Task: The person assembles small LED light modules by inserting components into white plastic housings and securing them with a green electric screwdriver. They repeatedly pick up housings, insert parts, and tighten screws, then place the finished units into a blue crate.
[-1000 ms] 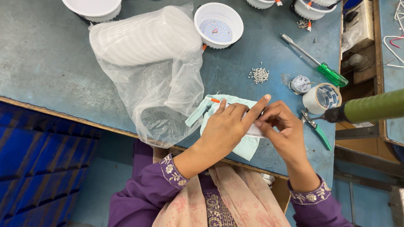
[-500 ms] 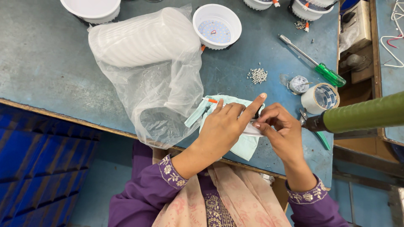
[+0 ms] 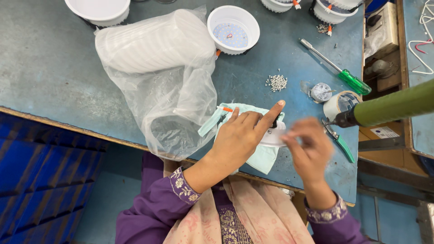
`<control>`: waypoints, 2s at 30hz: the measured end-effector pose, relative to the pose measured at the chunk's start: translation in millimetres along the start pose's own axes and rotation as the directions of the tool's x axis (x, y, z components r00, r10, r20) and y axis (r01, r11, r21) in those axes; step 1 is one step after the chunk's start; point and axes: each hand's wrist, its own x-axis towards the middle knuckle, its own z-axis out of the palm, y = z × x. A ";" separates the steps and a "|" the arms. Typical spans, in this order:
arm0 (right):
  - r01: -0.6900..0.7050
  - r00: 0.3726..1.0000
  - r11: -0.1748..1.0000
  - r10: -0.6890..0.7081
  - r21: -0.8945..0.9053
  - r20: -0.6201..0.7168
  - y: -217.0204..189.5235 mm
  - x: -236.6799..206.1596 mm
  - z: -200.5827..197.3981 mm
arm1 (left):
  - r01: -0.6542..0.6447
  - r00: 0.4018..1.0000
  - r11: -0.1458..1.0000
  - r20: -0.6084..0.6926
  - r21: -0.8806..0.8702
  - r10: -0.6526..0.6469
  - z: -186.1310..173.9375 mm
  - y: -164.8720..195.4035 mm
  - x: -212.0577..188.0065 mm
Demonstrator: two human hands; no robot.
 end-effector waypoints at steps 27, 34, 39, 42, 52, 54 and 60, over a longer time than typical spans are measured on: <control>0.477 0.865 0.653 -0.231 0.588 -0.446 -2.6 3.3 -90.3 | 0.004 1.000 0.999 0.011 0.031 -0.004 -1.2 0.7 7.1; 0.489 0.869 0.610 -0.280 0.624 -0.408 -0.5 9.4 -83.4 | 0.002 1.000 1.000 0.010 0.025 -0.002 -1.6 0.6 7.4; 0.481 0.871 0.640 -0.273 0.599 -0.408 -2.4 14.1 -79.7 | 0.005 1.000 0.999 0.014 0.033 -0.006 -1.9 1.1 7.6; 0.459 0.881 0.643 -0.241 0.613 -0.408 -3.9 14.8 -74.7 | 0.003 1.000 1.000 -0.001 0.027 -0.003 -2.2 1.4 7.5; 0.472 0.873 0.695 -0.282 0.543 -0.398 -8.1 20.3 -70.6 | 0.004 1.000 1.000 0.002 0.026 -0.004 -1.8 -0.1 6.8; 0.479 0.871 0.676 -0.287 0.560 -0.398 -7.0 24.0 -67.4 | -0.002 1.000 1.000 0.006 0.018 0.002 -1.4 -0.5 6.4; 0.419 0.905 0.710 -0.272 0.566 -0.328 -11.3 32.1 -62.7 | -0.029 1.000 0.998 -0.004 0.059 0.030 -1.4 -1.5 5.3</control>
